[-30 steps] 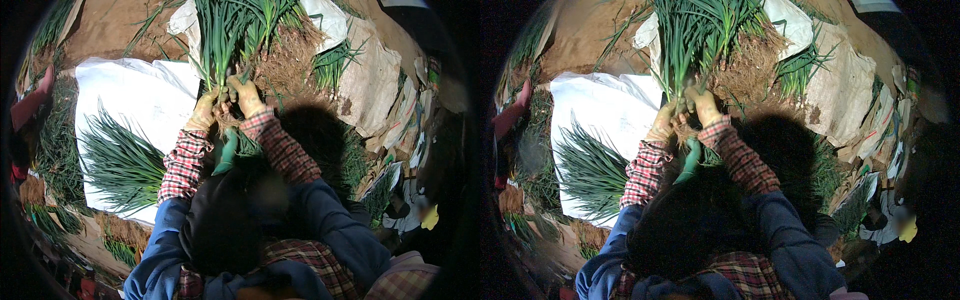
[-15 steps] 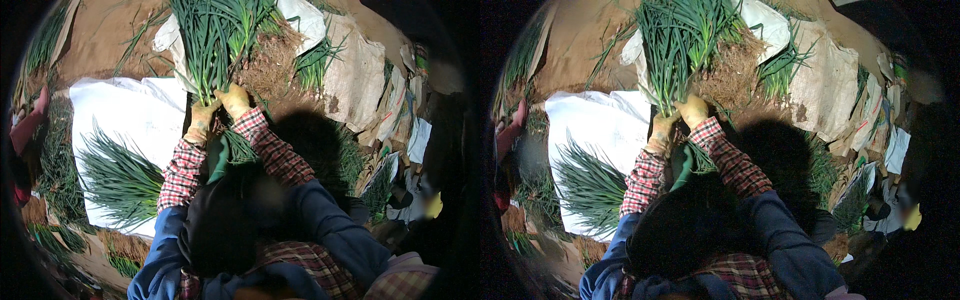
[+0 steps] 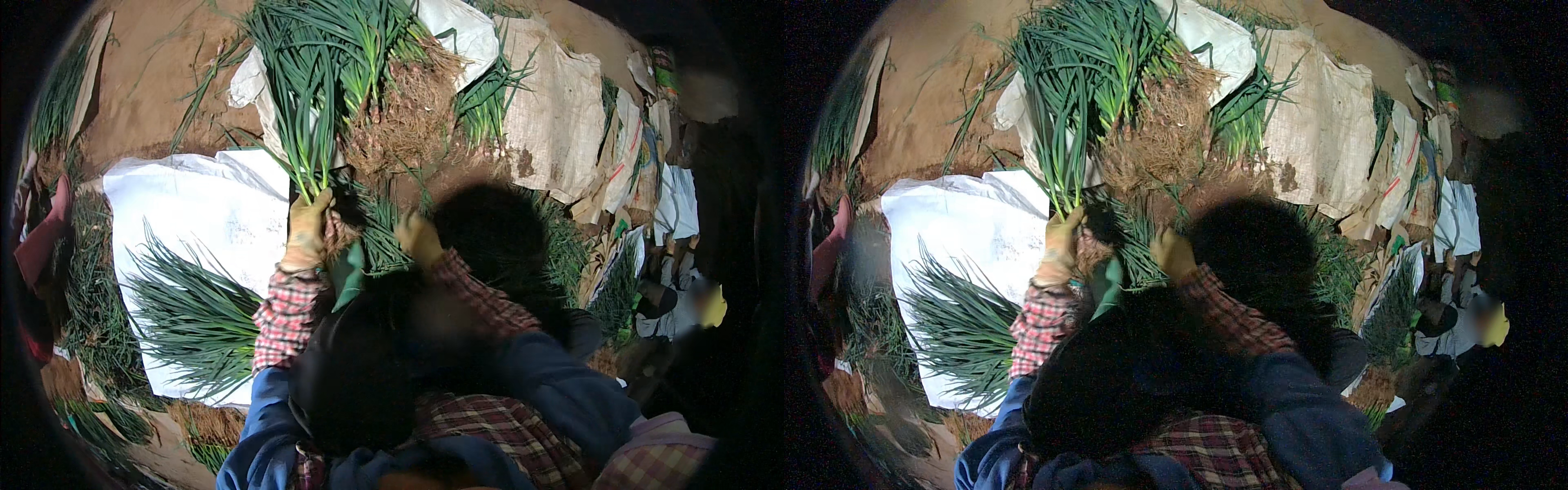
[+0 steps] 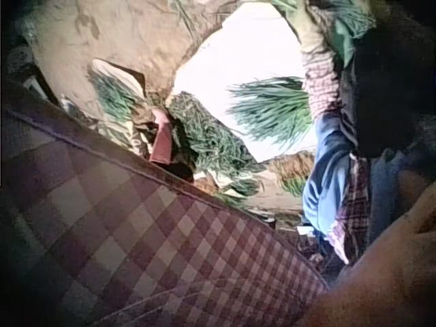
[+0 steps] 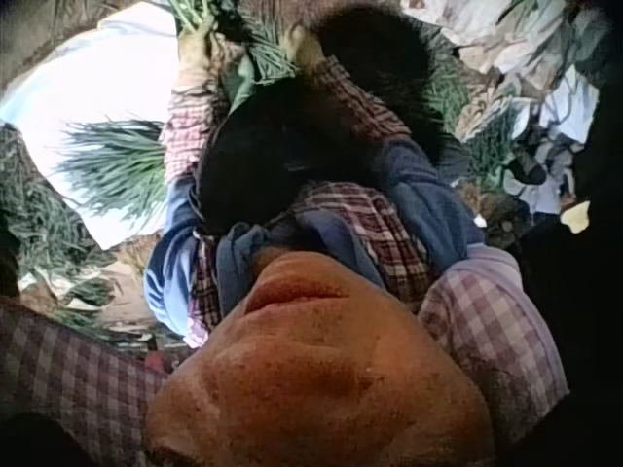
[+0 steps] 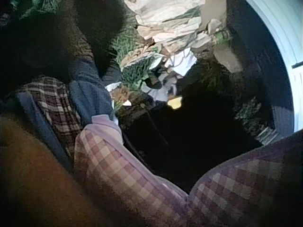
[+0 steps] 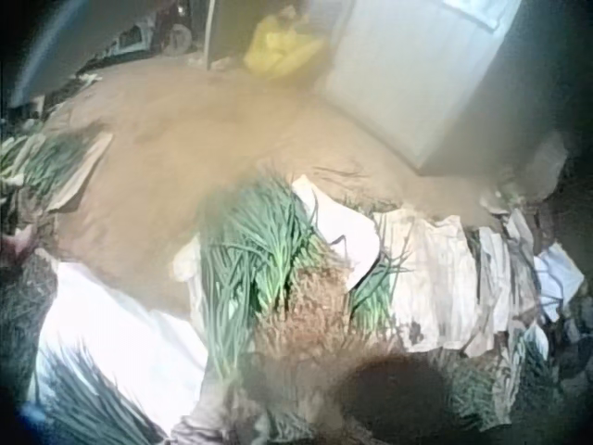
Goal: The person gathers green onions from a pile, aligns the roots, and ties them into bundles using a rubber band. The person places the finished bundles onto a nearby sack.
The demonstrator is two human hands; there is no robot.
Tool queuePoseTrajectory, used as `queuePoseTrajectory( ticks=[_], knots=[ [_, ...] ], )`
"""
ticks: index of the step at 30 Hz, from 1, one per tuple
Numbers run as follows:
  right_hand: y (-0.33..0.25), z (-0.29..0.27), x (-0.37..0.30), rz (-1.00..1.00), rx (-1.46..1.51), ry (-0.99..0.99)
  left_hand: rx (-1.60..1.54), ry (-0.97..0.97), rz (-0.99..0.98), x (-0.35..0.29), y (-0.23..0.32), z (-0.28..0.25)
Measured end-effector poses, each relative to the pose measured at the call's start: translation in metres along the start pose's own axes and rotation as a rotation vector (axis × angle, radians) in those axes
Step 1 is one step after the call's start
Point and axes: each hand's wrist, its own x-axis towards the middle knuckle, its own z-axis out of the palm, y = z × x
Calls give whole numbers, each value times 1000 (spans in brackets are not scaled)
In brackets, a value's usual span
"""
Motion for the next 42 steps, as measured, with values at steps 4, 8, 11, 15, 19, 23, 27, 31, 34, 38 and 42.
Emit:
queuePoseTrajectory(
  ticks=[4, 8, 11, 15, 19, 23, 27, 31, 34, 38, 42],
  knots=[
    [2, -65, -29, -231, 141, -1100, -391, -392, -57, -65, 53, -5],
    [11, -133, 65, -164, 633, 15, -554, -721, 245, -103, 87, 27],
    [10, -192, 168, 362, 937, 85, -178, -401, 244, -90, 111, 54],
    [27, -183, 246, 656, 1034, 140, 221, -212, 66, 28, 96, 74],
    [6, -190, 240, 606, 1313, 136, 390, -181, 217, 90, 67, 67],
    [-5, -167, 214, 393, 1196, -147, 672, -119, 165, 68, 70, 69],
    [-23, -141, 178, 490, 1550, -35, 530, -99, 32, 56, 49, 58],
    [-39, -114, 157, 751, 2098, 294, 10, -241, 113, 61, 11, 58],
    [-46, -131, 149, 564, 1771, 244, 100, -309, 172, 64, 4, 38],
    [-27, -153, 176, 491, 1671, -33, 138, -257, 187, 53, 10, 41],
    [-26, -126, 202, 352, 1483, 122, 127, -235, 139, 74, -5, 29]
  ],
)
